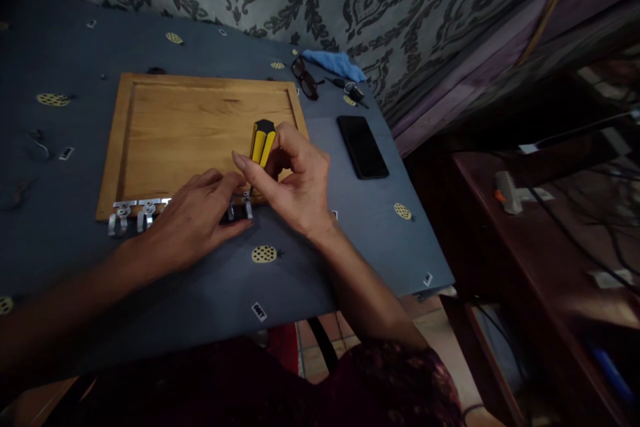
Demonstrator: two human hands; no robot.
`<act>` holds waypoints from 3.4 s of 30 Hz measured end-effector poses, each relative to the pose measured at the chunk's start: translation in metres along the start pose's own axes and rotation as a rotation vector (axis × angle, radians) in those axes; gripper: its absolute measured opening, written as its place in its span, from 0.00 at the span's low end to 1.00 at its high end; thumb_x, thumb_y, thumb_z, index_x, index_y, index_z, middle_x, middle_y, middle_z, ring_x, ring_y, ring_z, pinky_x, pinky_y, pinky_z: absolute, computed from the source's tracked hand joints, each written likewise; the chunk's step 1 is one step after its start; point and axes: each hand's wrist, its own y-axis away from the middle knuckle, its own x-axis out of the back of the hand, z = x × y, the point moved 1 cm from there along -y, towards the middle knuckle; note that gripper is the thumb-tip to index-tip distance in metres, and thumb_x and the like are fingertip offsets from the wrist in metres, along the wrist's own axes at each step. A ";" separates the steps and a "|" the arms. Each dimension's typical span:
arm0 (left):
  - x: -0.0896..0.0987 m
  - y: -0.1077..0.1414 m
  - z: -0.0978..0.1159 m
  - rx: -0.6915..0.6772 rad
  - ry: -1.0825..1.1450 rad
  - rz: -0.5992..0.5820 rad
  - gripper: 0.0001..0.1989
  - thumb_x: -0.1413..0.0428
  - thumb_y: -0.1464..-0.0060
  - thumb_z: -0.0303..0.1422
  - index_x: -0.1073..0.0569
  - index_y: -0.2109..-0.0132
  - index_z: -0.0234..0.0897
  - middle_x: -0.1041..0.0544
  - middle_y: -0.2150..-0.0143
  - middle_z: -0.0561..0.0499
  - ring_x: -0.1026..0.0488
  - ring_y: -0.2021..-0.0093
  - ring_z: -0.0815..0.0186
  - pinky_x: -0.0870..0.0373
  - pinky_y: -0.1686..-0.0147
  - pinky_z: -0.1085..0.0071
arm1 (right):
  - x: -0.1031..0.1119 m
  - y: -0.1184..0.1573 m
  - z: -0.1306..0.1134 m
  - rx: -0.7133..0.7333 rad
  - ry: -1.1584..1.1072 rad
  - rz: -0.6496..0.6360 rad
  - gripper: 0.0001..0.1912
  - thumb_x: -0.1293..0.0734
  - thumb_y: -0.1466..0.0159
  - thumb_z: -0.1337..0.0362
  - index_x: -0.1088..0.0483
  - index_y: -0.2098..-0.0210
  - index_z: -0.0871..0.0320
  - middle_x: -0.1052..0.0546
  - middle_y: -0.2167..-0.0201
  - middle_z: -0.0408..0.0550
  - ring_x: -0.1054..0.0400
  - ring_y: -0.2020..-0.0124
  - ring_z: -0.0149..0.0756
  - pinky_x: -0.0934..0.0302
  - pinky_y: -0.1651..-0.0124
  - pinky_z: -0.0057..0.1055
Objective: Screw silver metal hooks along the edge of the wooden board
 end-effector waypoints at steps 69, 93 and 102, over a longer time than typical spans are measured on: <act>-0.003 -0.001 -0.002 -0.027 -0.019 0.005 0.21 0.41 0.40 0.36 0.36 0.44 0.32 0.21 0.54 0.41 0.29 0.48 0.50 0.30 0.50 0.55 | 0.017 -0.010 0.000 0.126 -0.087 -0.382 0.07 0.25 0.39 0.61 0.23 0.64 0.55 0.22 0.69 0.41 0.28 0.71 0.29 0.33 0.67 0.29; 0.002 -0.001 0.001 -0.002 0.015 -0.045 0.18 0.41 0.39 0.35 0.35 0.47 0.33 0.21 0.55 0.41 0.29 0.48 0.50 0.30 0.50 0.56 | 0.019 -0.012 0.002 0.028 -0.099 -0.249 0.14 0.21 0.45 0.53 0.26 0.73 0.54 0.26 0.76 0.39 0.31 0.79 0.28 0.32 0.78 0.29; 0.001 0.001 0.000 -0.011 0.028 0.012 0.16 0.41 0.40 0.35 0.36 0.49 0.37 0.21 0.56 0.44 0.28 0.51 0.53 0.30 0.53 0.58 | 0.018 -0.017 0.007 -0.014 -0.138 -0.016 0.16 0.23 0.43 0.48 0.27 0.69 0.53 0.25 0.73 0.40 0.31 0.77 0.27 0.27 0.75 0.28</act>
